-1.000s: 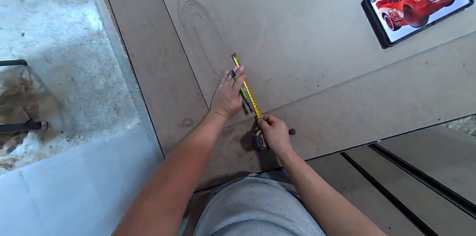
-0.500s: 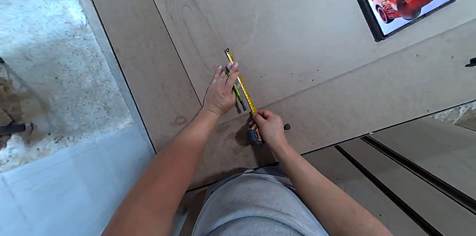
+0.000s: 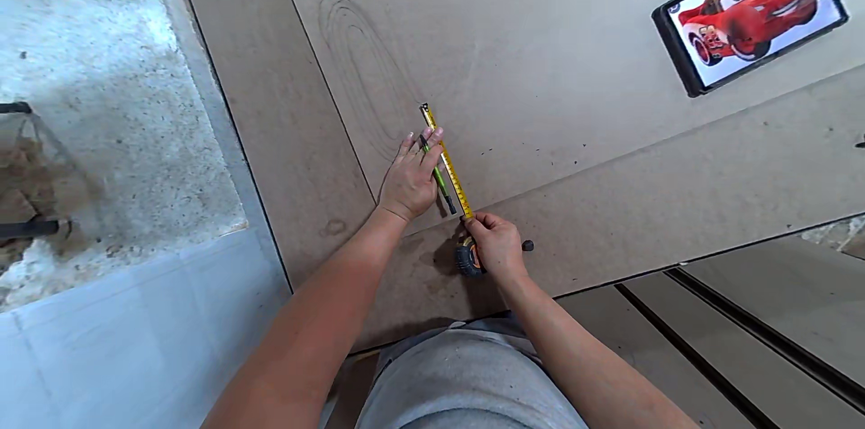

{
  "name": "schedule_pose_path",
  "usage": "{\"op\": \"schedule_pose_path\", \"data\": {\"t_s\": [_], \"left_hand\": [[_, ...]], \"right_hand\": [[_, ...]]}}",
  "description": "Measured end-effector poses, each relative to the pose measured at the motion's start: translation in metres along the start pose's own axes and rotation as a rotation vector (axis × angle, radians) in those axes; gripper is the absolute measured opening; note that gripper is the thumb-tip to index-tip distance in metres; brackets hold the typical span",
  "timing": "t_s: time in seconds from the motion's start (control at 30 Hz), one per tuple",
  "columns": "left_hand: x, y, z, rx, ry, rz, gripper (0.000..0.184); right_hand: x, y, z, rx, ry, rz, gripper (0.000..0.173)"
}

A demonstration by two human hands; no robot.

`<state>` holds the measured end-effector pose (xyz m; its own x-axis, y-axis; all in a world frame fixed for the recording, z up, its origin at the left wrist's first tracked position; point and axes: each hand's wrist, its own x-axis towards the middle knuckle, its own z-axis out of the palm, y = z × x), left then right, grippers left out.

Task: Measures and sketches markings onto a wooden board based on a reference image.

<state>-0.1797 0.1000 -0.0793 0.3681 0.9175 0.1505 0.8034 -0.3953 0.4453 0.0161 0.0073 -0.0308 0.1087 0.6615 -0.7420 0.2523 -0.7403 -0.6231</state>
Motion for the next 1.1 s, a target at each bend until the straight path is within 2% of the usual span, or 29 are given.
{"op": "schedule_pose_path", "data": {"t_s": [0.8, 0.9, 1.0, 1.1], "left_hand": [[0.002, 0.003, 0.000, -0.001, -0.017, -0.027, 0.040], [0.002, 0.004, 0.000, -0.041, 0.052, -0.071, 0.046], [0.002, 0.007, -0.002, -0.060, 0.059, -0.138, 0.050], [0.002, 0.010, -0.002, -0.056, -0.011, -0.200, 0.052]], "right_hand": [[0.003, 0.002, -0.001, -0.008, 0.014, -0.012, 0.016], [0.000, 0.000, -0.004, 0.007, -0.003, 0.001, 0.016], [-0.009, -0.002, -0.022, 0.129, -0.041, -0.042, 0.017], [-0.020, -0.001, -0.066, 0.232, -0.041, -0.102, 0.022]]}}
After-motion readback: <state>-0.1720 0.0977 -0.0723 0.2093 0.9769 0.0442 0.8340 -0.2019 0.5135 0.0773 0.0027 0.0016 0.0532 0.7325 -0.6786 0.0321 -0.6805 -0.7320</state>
